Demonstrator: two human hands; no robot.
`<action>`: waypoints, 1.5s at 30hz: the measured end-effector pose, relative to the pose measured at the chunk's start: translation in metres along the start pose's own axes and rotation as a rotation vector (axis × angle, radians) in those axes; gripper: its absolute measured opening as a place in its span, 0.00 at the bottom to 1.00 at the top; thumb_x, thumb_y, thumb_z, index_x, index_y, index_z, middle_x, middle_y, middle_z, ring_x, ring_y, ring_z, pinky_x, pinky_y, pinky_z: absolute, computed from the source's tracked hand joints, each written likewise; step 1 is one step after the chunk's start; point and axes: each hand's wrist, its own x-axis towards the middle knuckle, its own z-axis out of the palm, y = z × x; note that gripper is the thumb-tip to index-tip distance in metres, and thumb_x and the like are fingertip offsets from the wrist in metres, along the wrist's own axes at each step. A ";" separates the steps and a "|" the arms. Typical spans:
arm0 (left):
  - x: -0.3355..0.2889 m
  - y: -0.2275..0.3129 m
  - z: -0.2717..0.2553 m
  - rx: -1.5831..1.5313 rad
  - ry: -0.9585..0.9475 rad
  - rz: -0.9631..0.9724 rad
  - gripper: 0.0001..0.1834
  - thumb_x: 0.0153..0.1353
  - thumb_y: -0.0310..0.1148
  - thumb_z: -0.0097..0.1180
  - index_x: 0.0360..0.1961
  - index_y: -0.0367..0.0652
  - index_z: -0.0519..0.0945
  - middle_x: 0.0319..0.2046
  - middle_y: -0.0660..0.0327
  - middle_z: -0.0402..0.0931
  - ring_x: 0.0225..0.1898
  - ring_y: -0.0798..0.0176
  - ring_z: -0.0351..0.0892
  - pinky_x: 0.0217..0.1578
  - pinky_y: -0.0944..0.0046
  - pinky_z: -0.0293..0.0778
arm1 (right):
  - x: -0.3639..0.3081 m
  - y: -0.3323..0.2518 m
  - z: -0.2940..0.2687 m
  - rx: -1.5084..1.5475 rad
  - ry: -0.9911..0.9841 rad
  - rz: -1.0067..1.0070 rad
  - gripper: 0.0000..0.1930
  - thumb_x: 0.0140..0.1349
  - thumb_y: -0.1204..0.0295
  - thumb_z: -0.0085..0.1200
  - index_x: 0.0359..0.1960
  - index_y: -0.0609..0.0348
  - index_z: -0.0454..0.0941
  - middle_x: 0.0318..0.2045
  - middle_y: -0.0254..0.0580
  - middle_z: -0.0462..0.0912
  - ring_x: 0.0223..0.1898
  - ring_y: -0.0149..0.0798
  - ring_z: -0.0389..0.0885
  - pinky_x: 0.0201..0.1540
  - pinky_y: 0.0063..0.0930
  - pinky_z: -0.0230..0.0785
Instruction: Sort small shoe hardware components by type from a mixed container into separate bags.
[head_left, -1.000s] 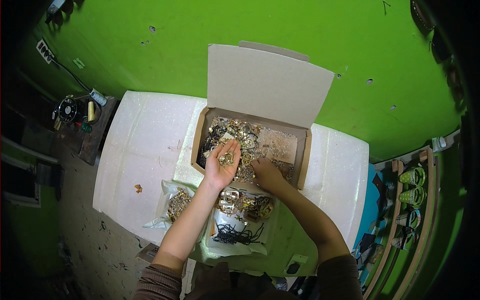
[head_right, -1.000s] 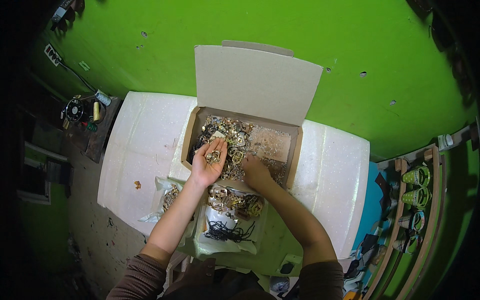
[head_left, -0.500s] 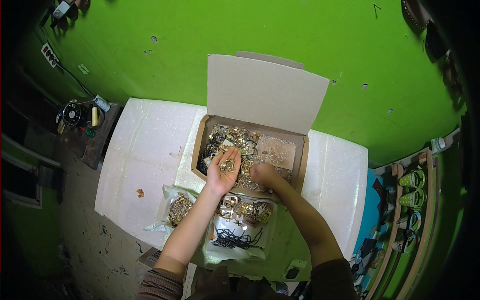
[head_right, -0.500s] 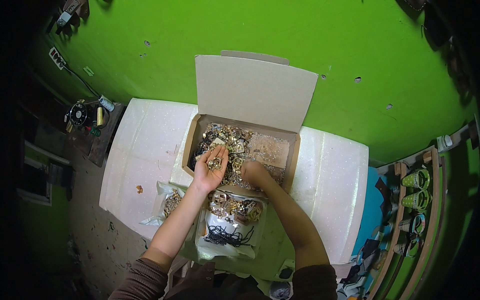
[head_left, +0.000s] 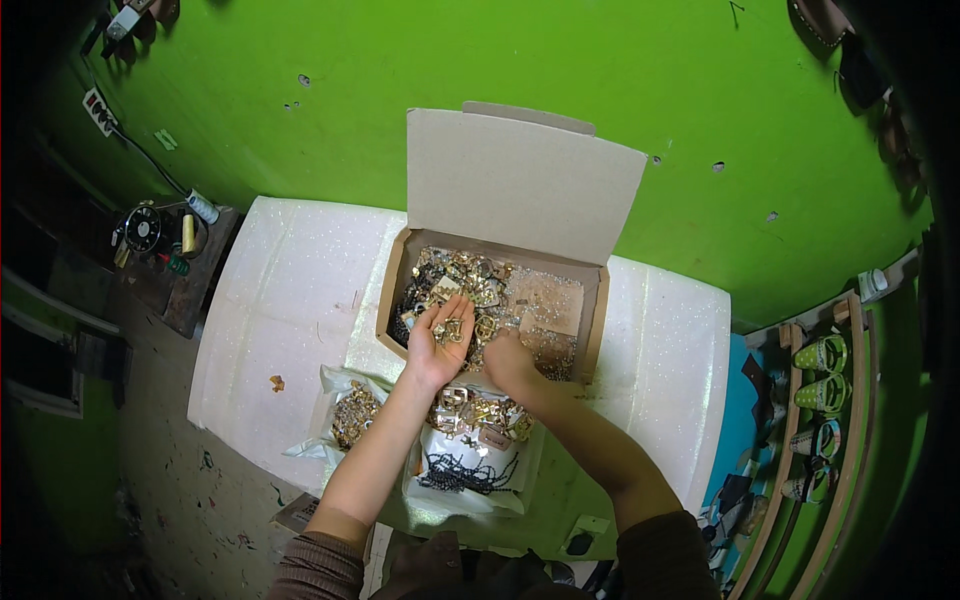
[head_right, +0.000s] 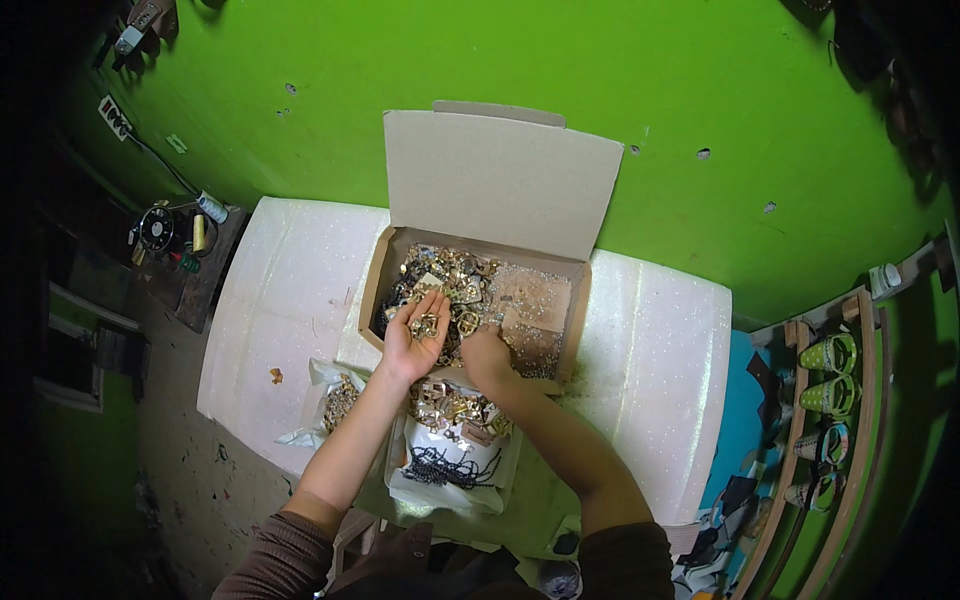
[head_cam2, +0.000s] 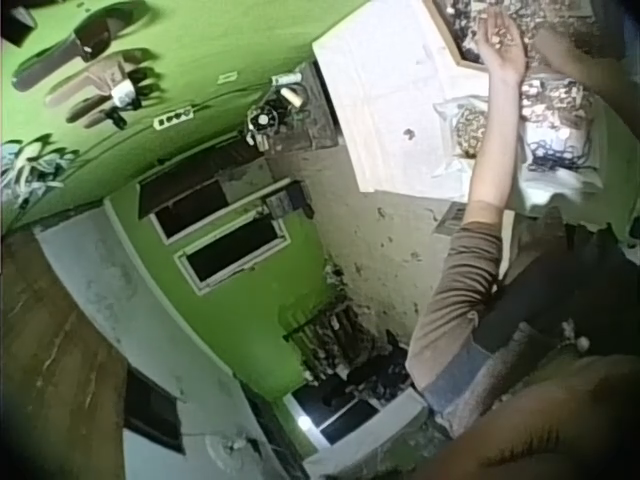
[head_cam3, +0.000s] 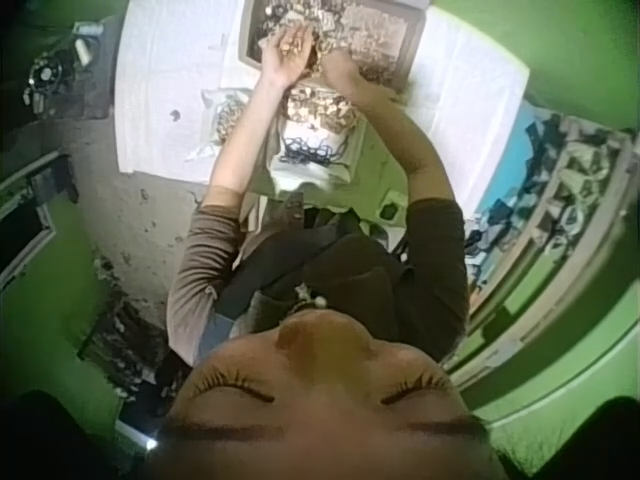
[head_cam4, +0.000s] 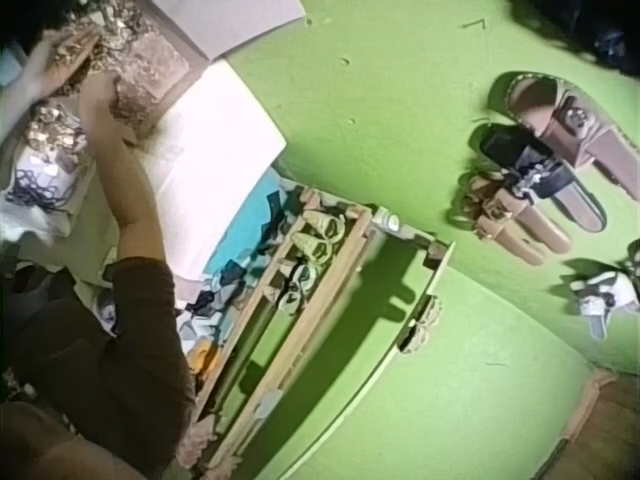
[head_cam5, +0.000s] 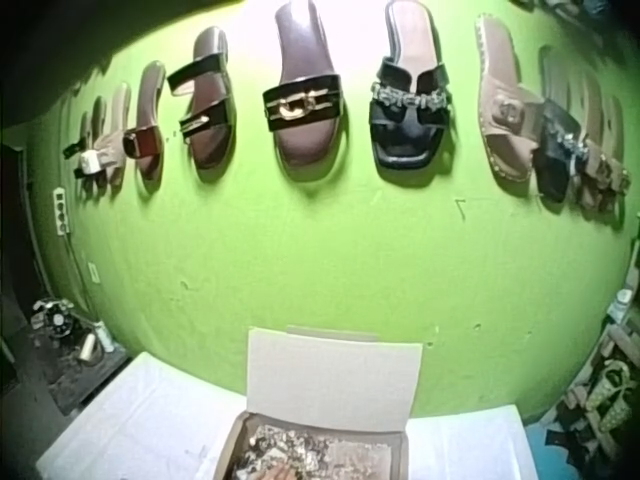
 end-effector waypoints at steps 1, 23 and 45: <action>0.000 -0.001 -0.001 -0.001 -0.004 0.003 0.18 0.61 0.33 0.34 0.45 0.29 0.66 0.45 0.50 0.67 0.48 0.56 0.67 0.49 0.61 0.67 | 0.001 -0.001 0.002 0.012 -0.004 0.011 0.11 0.42 0.75 0.52 0.28 0.68 0.77 0.35 0.50 0.75 0.42 0.50 0.69 0.40 0.30 0.69; 0.002 -0.006 0.006 0.007 0.000 -0.004 0.17 0.61 0.32 0.34 0.44 0.29 0.67 0.43 0.51 0.68 0.46 0.57 0.69 0.48 0.62 0.68 | 0.013 0.020 0.010 0.203 0.089 0.056 0.11 0.42 0.78 0.50 0.30 0.66 0.76 0.24 0.51 0.77 0.28 0.46 0.78 0.32 0.34 0.72; -0.070 -0.023 0.000 0.107 -0.081 -0.092 0.12 0.57 0.35 0.42 0.37 0.37 0.68 0.34 0.56 0.71 0.36 0.62 0.72 0.40 0.66 0.70 | -0.080 -0.027 -0.124 0.993 0.132 -0.286 0.09 0.52 0.79 0.46 0.35 0.66 0.73 0.31 0.43 0.79 0.36 0.31 0.77 0.39 0.21 0.67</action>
